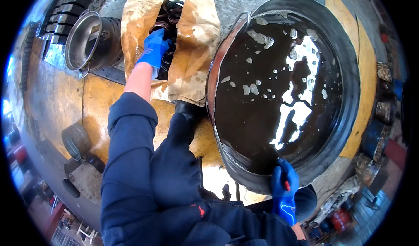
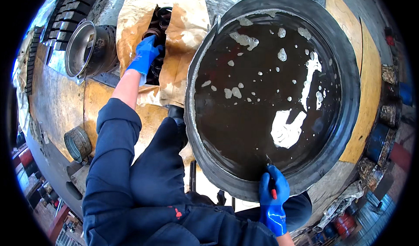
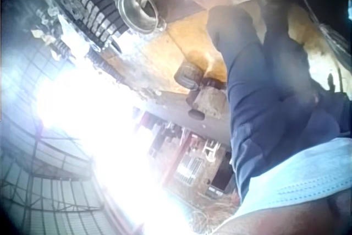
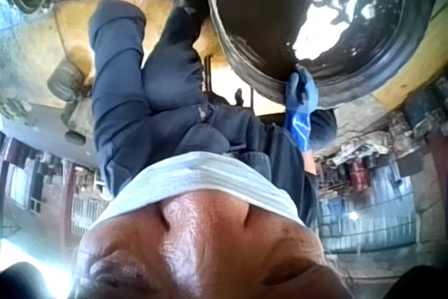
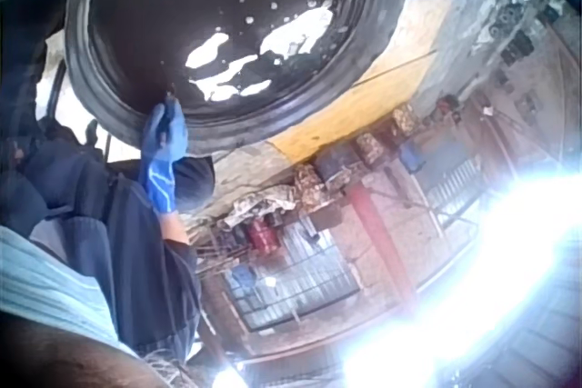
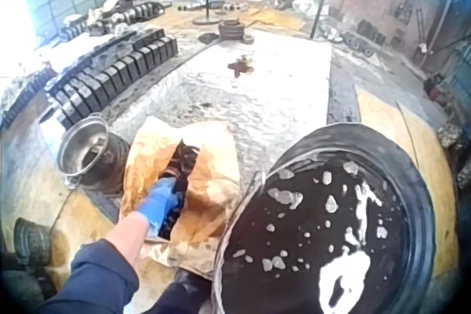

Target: The person cleans metal ring components by submerging them in a bucket of dark liquid and scrubbing them with a brush. They then place the cleaned items onto a paper-lined surface next to a pile of other parts.

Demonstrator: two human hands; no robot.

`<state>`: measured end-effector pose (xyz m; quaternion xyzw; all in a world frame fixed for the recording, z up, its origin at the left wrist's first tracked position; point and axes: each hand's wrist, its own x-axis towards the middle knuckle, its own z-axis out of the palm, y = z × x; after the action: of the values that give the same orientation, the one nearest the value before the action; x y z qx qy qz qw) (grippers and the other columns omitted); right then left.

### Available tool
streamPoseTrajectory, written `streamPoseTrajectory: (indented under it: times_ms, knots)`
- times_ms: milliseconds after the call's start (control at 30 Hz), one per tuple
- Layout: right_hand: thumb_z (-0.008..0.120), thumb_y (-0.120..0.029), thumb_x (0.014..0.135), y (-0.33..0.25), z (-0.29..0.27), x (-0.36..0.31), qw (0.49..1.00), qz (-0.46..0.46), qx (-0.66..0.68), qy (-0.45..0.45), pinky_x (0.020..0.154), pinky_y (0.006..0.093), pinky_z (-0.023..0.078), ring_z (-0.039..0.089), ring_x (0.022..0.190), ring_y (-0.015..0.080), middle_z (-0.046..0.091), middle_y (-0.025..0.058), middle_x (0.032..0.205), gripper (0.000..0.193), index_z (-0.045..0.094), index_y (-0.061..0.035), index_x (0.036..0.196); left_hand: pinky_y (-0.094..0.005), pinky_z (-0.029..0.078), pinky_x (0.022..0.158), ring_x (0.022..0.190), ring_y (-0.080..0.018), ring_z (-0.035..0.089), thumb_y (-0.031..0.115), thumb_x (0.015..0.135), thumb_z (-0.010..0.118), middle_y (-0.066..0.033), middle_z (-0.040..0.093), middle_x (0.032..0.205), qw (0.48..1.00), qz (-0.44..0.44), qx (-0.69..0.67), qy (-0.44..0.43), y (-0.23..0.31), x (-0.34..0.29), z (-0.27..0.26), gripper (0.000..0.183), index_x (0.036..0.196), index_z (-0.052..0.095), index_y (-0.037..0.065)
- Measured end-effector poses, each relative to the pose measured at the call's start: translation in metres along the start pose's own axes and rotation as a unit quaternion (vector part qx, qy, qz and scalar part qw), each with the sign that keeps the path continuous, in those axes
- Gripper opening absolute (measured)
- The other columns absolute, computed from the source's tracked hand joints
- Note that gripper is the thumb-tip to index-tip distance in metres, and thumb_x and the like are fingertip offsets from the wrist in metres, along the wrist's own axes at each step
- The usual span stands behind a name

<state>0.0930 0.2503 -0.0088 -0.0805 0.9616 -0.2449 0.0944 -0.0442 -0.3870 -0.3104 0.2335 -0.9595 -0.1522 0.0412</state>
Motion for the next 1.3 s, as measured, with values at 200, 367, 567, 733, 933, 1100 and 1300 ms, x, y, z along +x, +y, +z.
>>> streamPoseTrajectory:
  times_ms: [200,367,567,733,933,1100,1300]
  knots:
    - [0.08,-0.005,0.098,0.002,0.001,-0.001,1.0,-0.003,-0.014,-0.008,0.098,0.0416,0.063,0.082,0.108,0.0332,0.084,0.0155,0.119,0.024,0.081,-0.0058,0.122,-0.0524,0.058,0.109,0.126,-0.0461,0.071,0.017,0.099,0.069,-0.0248,0.074,0.135,0.996,0.001,-0.025,-0.083,0.061,-0.008,-0.021,0.042,0.14,0.072,0.008]
    - [0.079,-0.003,0.099,0.005,0.001,-0.001,1.0,-0.012,-0.003,-0.023,0.098,0.0408,0.063,0.082,0.108,0.0331,0.084,0.0167,0.118,0.024,0.081,-0.0036,0.122,-0.0519,0.059,0.109,0.126,-0.0445,0.072,0.009,0.106,0.055,-0.0257,0.074,0.136,0.989,0.129,0.026,-0.062,0.033,0.006,0.022,0.039,0.141,0.071,0.009]
    - [0.077,-0.001,0.099,-0.001,0.0,0.001,0.999,0.018,0.018,-0.025,0.097,0.0393,0.063,0.083,0.108,0.0312,0.084,0.017,0.118,0.023,0.081,-0.002,0.123,-0.0546,0.062,0.101,0.119,-0.0425,0.076,0.015,0.11,0.052,-0.0249,0.076,0.131,0.987,0.124,0.062,-0.083,0.025,0.017,0.022,0.034,0.136,0.074,0.01]
    - [0.078,-0.001,0.099,-0.001,0.0,0.0,0.999,0.02,0.017,-0.019,0.097,0.039,0.063,0.083,0.108,0.0313,0.084,0.0169,0.118,0.024,0.081,-0.0026,0.123,-0.0534,0.063,0.097,0.116,-0.0457,0.075,0.02,0.11,0.054,-0.0258,0.077,0.126,0.986,-0.013,-0.07,-0.153,0.034,0.019,-0.008,0.031,0.132,0.072,0.008]
    - [0.079,-0.004,0.099,-0.001,-0.002,0.001,1.0,0.015,0.001,-0.024,0.098,0.0406,0.063,0.082,0.108,0.0333,0.084,0.0166,0.119,0.025,0.081,-0.0046,0.123,-0.0502,0.063,0.1,0.117,-0.0422,0.076,0.027,0.108,0.06,-0.0217,0.077,0.133,0.972,-0.16,0.017,-0.174,0.027,0.032,-0.01,0.032,0.133,0.075,0.014]
    - [0.079,-0.004,0.098,-0.007,-0.001,0.001,0.999,0.028,0.006,-0.019,0.098,0.042,0.063,0.082,0.109,0.0341,0.084,0.0161,0.119,0.025,0.08,-0.0053,0.124,-0.0478,0.063,0.102,0.115,-0.0377,0.078,0.035,0.098,0.073,-0.0165,0.08,0.127,0.947,0.021,0.222,-0.231,0.014,0.01,-0.045,0.037,0.132,0.079,0.019]
    - [0.08,-0.006,0.097,-0.003,0.0,0.0,1.0,0.013,-0.002,-0.009,0.099,0.0427,0.063,0.082,0.11,0.035,0.084,0.0162,0.119,0.025,0.081,-0.0062,0.123,-0.0592,0.06,0.096,0.111,-0.0496,0.074,0.028,0.092,0.075,-0.0281,0.077,0.122,0.994,0.007,0.065,-0.085,-0.011,-0.029,-0.03,0.043,0.131,0.071,0.009]
